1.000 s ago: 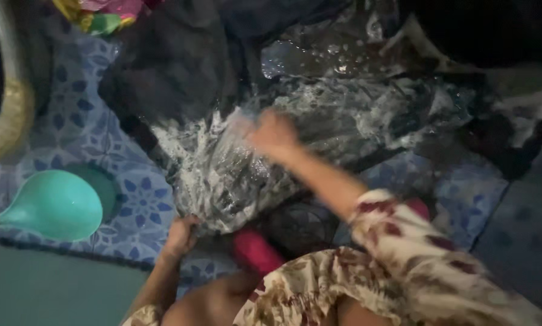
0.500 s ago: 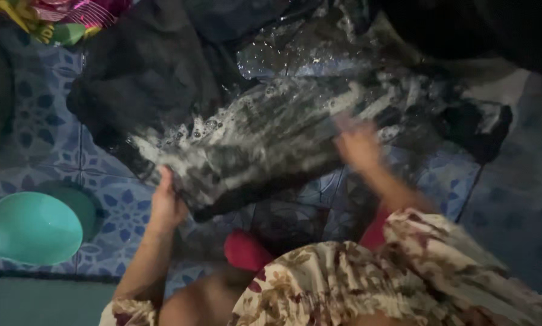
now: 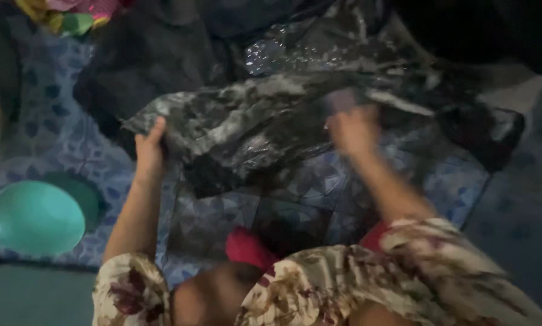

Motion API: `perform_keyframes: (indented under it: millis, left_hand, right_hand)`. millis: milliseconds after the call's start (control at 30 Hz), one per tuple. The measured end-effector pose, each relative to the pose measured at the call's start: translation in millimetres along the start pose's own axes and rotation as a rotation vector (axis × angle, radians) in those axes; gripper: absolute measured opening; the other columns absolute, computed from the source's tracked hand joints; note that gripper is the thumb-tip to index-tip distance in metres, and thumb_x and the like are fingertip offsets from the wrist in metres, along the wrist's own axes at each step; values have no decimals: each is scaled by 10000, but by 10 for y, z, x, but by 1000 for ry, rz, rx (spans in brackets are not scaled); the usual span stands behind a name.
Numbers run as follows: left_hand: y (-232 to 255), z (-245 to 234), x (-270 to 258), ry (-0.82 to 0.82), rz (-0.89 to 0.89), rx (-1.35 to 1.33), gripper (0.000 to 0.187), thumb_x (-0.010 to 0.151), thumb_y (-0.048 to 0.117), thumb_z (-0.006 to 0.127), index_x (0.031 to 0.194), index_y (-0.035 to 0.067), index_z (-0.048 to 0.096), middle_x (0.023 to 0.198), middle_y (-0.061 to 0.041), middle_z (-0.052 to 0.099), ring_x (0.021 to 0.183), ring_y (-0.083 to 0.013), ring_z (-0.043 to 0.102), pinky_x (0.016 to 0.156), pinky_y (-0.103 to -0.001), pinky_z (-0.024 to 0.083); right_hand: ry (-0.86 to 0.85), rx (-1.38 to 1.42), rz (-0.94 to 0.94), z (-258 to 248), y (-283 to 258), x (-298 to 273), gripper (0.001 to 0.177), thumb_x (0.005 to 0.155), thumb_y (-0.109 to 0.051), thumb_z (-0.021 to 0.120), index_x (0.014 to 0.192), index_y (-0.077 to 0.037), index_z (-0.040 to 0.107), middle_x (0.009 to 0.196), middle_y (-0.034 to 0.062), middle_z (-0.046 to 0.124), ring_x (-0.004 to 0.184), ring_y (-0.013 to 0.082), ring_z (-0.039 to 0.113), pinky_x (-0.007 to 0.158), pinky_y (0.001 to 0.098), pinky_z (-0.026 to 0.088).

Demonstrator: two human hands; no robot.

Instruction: The person washes a pair of black pants by hand on a tiled floor, scrubbing the fabric with a blue brush, applying soap, and pouring water from a light-blue scoop.

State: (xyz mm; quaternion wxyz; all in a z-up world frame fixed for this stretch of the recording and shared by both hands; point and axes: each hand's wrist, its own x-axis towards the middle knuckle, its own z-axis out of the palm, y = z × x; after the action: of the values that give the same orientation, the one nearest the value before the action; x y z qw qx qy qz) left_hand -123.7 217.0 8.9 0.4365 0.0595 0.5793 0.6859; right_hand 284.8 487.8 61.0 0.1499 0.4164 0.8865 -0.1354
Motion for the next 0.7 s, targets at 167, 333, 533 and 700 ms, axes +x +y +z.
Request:
perform_keyframes:
  millis: [167, 333, 533, 700]
  left_hand:
    - [-641, -202, -1203, 20, -45, 576, 437, 952, 158, 773, 1329, 16, 606, 1208, -82, 681, 1094, -164, 624, 966, -308, 499]
    - [-876, -210, -1686, 13, -214, 604, 368, 916, 215, 777, 1237, 40, 732, 1131, -60, 738, 1013, -154, 640, 918, -328, 524]
    - [-609, -257, -1646, -49, -156, 933, 407, 819, 188, 825, 1180, 32, 721, 1061, 3, 745, 1019, -113, 650, 913, -315, 478]
    - [-768, -219, -2063, -125, -59, 670, 268, 920, 187, 739, 1126, 27, 678, 974, 41, 697, 898, -44, 577, 809, -230, 484]
  right_hand:
    - [202, 113, 325, 14, 531, 146, 393, 909, -311, 669, 1189, -34, 663, 1037, 283, 649, 868, 418, 658, 743, 516, 520]
    - [-195, 660, -130, 478, -1973, -428, 579, 644, -436, 829, 1011, 0, 725, 1008, 246, 705, 1012, 433, 669, 864, 498, 527]
    - [12, 27, 24, -230, 105, 20, 292, 855, -330, 686, 1026, -109, 772, 976, 155, 732, 918, 352, 713, 857, 506, 553]
    - [183, 170, 320, 10, 415, -78, 442, 884, -453, 674, 1071, -57, 734, 1032, 199, 704, 987, 383, 683, 892, 505, 540]
